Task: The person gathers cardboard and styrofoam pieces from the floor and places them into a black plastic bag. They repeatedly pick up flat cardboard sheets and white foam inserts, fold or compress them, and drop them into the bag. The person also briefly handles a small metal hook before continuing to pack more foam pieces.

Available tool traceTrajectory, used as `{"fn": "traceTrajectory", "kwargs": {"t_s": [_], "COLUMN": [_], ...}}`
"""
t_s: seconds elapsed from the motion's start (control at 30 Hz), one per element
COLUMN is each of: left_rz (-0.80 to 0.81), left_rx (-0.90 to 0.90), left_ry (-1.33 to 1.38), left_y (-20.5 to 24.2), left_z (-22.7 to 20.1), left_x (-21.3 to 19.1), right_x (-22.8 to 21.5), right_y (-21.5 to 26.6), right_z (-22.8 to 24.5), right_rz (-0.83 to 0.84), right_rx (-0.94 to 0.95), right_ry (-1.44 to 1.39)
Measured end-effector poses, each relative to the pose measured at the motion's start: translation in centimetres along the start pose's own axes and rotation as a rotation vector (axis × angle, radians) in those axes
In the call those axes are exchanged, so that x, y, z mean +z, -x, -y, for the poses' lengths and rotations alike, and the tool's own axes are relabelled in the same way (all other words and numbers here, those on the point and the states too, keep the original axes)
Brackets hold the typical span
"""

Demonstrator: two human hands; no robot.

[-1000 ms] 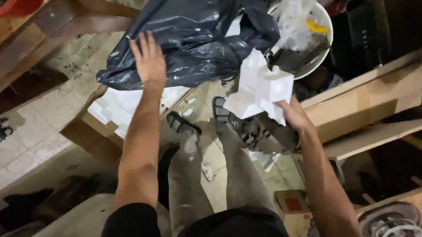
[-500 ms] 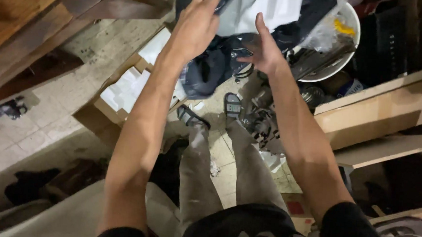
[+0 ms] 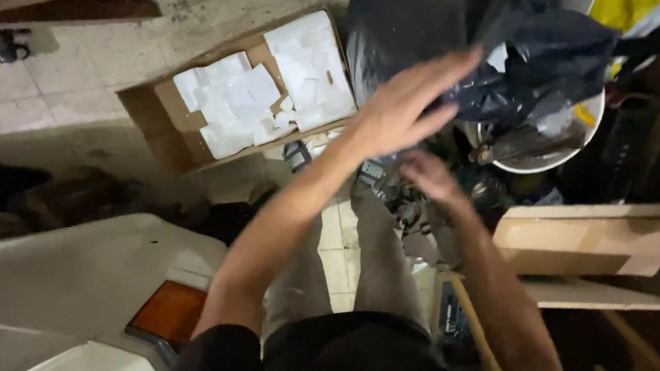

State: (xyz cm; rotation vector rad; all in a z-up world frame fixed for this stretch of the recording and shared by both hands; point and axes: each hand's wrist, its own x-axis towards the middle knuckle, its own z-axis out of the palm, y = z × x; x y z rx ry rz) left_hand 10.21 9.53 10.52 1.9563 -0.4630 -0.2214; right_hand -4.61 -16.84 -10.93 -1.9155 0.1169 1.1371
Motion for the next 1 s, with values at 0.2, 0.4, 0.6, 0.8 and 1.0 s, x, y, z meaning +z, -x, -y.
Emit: {"fn": "traceTrajectory", "kwargs": {"t_s": [0.2,0.4,0.6,0.8,1.0], "left_rz": [-0.547,0.145,-0.153,-0.220,-0.033], "left_rx": [-0.465,-1.203,-1.329,-1.257,-1.283], "left_ry": [0.103,0.142,0.238,0.103,-0.173], "left_y": [18.8,32.7,36.5,29.8,29.8], "left_z": [10.7,18.2,36.7,50.0,60.1], "left_x": [5.5,7.5,13.3,15.9,21.2], "right_x": [7.9,12.9,16.6,18.4,23.1], "right_y": [3.3,-5.0,-24.5,-33.6,-38.8], "right_z": [14.5,17.8,8.6,0.4,1.6], "right_rz": [0.170,0.158,0.186,0.128,0.232], "right_rx": [-0.095,-0.218,-0.165,-0.126,-0.180], "right_ry": [0.097,0.046,0.206,0.583,0.731]}}
